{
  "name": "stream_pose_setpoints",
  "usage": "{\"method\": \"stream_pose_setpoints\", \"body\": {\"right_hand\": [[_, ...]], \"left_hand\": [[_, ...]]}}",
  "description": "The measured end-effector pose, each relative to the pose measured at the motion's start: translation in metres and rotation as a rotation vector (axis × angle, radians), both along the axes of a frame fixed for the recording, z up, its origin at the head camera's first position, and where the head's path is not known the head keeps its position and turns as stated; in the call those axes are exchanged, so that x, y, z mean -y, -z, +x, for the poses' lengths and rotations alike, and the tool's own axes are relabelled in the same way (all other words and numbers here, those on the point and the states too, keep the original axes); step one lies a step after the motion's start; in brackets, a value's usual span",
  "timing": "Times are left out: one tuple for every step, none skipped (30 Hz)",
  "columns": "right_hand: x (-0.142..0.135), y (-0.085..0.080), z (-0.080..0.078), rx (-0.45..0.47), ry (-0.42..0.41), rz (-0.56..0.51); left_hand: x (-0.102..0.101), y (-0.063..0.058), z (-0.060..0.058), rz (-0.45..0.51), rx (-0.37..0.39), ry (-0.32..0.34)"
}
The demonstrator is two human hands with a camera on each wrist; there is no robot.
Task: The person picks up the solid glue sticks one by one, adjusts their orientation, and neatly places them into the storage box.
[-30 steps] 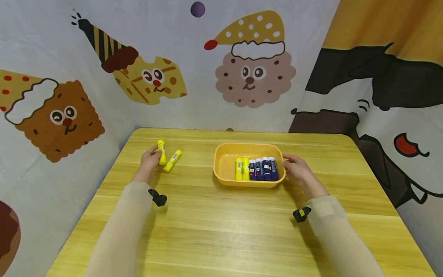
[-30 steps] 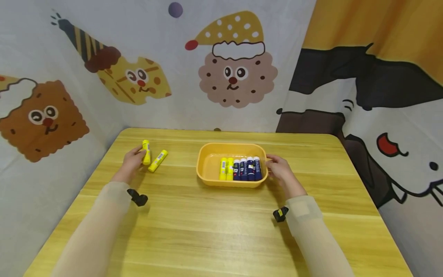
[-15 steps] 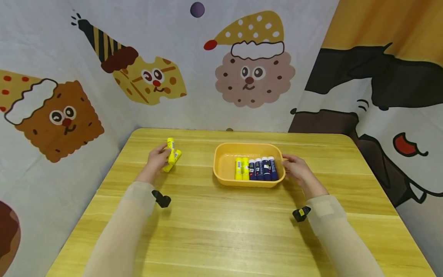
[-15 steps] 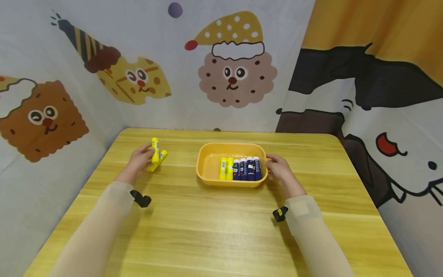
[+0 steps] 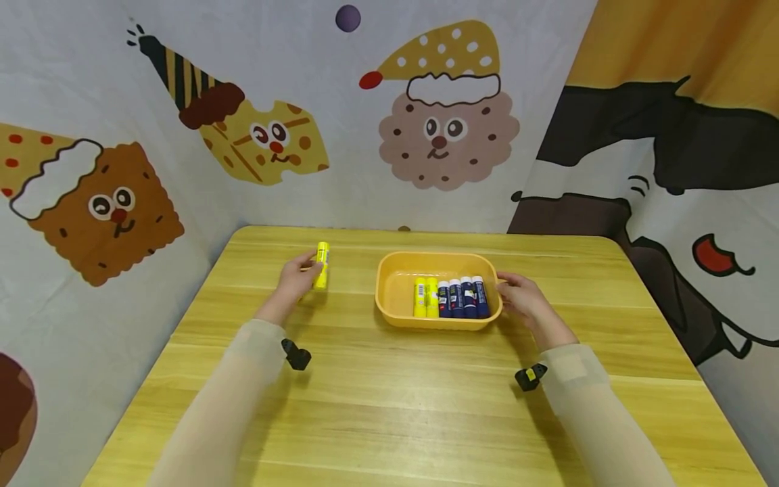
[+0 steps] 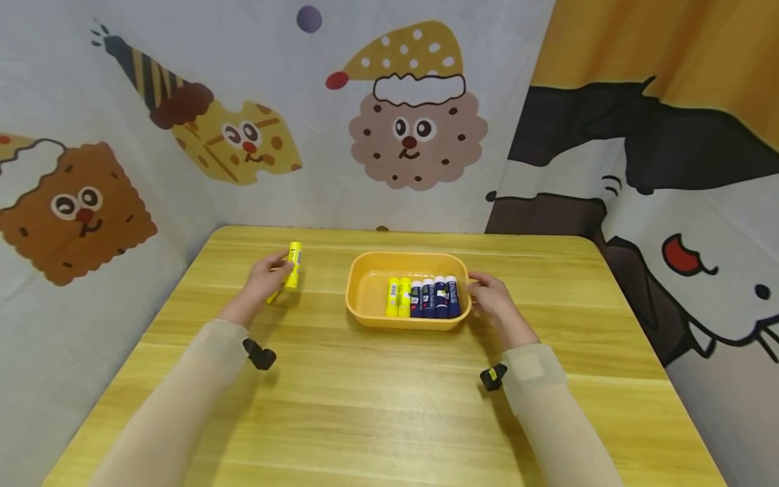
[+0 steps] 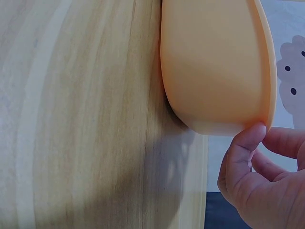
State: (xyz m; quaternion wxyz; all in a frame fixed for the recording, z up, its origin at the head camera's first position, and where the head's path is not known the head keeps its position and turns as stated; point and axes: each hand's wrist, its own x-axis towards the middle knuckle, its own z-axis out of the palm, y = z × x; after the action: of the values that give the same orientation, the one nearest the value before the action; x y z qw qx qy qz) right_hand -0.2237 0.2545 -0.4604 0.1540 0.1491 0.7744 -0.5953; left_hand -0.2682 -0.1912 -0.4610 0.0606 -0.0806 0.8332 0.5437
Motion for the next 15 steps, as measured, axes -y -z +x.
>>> {"method": "stream_pose_setpoints", "body": {"right_hand": [[0.000,0.000,0.000,-0.003,-0.002,0.000],[0.000,0.000,0.000,-0.003,0.000,-0.002],[0.000,-0.001,0.000,-0.004,0.000,-0.002],[0.001,-0.001,0.000,-0.004,0.004,-0.004],[0.001,0.000,0.000,-0.006,0.002,-0.001],[0.001,0.000,0.000,-0.007,0.003,-0.001],[0.001,0.000,0.000,-0.006,0.004,0.001],[0.001,0.000,0.000,-0.005,0.009,-0.001],[0.001,0.000,0.000,-0.008,0.007,0.000],[0.001,0.001,0.000,-0.006,0.010,-0.001],[0.001,0.001,0.000,-0.008,0.006,0.001],[0.001,0.001,0.000,-0.008,0.007,-0.002],[0.001,0.000,0.000,-0.008,0.006,-0.001],[0.001,0.000,0.000,-0.006,0.007,-0.002],[0.001,0.000,0.000,-0.006,0.005,-0.002]], "left_hand": [[-0.002,0.000,0.000,-0.031,-0.020,0.016],[-0.004,0.001,0.001,-0.061,-0.037,0.028],[-0.007,0.001,0.001,-0.094,-0.058,0.044],[-0.009,0.000,0.002,-0.126,-0.077,0.059],[-0.012,0.000,0.002,-0.147,-0.091,0.072],[-0.014,-0.001,0.003,-0.166,-0.107,0.086],[-0.017,-0.002,0.004,-0.179,-0.119,0.095],[-0.019,-0.003,0.005,-0.196,-0.131,0.105],[-0.021,-0.004,0.005,-0.210,-0.144,0.115],[-0.024,-0.005,0.006,-0.225,-0.158,0.123],[-0.026,-0.005,0.007,-0.242,-0.176,0.129],[-0.028,-0.006,0.008,-0.258,-0.197,0.136],[-0.031,-0.006,0.008,-0.274,-0.218,0.144],[-0.033,-0.007,0.009,-0.292,-0.241,0.153],[-0.035,-0.007,0.009,-0.306,-0.260,0.160]]}}
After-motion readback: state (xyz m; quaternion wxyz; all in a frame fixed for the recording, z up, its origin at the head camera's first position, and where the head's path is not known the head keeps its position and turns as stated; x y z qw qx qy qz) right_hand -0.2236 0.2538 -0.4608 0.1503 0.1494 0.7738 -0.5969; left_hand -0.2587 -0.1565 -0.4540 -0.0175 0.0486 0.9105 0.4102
